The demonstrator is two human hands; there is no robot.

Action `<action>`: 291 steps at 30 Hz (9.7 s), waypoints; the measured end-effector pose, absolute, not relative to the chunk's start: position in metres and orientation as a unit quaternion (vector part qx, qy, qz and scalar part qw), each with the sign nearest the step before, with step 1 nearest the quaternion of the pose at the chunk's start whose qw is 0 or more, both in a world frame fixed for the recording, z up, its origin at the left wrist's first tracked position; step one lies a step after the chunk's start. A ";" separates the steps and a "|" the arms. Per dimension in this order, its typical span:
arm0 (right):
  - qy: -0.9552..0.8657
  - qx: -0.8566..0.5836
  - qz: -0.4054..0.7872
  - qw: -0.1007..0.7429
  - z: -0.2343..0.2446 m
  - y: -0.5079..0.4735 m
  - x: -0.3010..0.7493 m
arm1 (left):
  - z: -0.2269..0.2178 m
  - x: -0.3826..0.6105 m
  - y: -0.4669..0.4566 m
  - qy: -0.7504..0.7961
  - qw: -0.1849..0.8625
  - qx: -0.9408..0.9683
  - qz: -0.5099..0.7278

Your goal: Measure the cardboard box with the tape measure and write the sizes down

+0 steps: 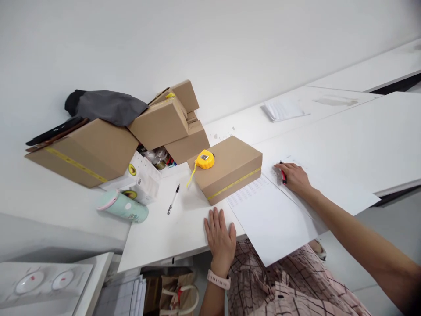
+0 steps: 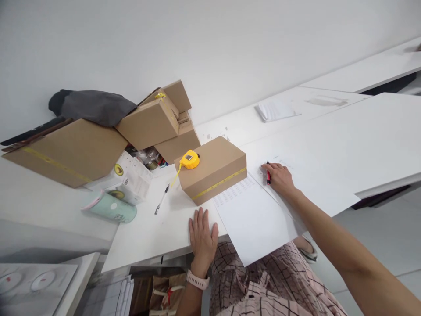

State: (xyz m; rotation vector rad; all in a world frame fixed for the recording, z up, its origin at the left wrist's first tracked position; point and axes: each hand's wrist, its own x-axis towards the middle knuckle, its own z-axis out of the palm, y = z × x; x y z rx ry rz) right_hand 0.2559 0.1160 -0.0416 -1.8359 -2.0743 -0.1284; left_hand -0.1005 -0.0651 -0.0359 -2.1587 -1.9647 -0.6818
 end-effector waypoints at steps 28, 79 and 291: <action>-0.733 -0.648 -0.051 0.198 -0.037 0.105 0.253 | -0.033 -0.099 -0.068 -0.669 0.071 -0.715 -0.190; -0.690 -0.516 0.111 0.496 0.103 0.087 0.160 | 0.149 -0.093 0.068 -0.389 -0.437 -0.614 -0.530; -0.751 -0.471 0.125 0.445 0.082 0.098 0.150 | 0.029 -0.044 -0.077 -0.510 -0.573 -0.525 -0.369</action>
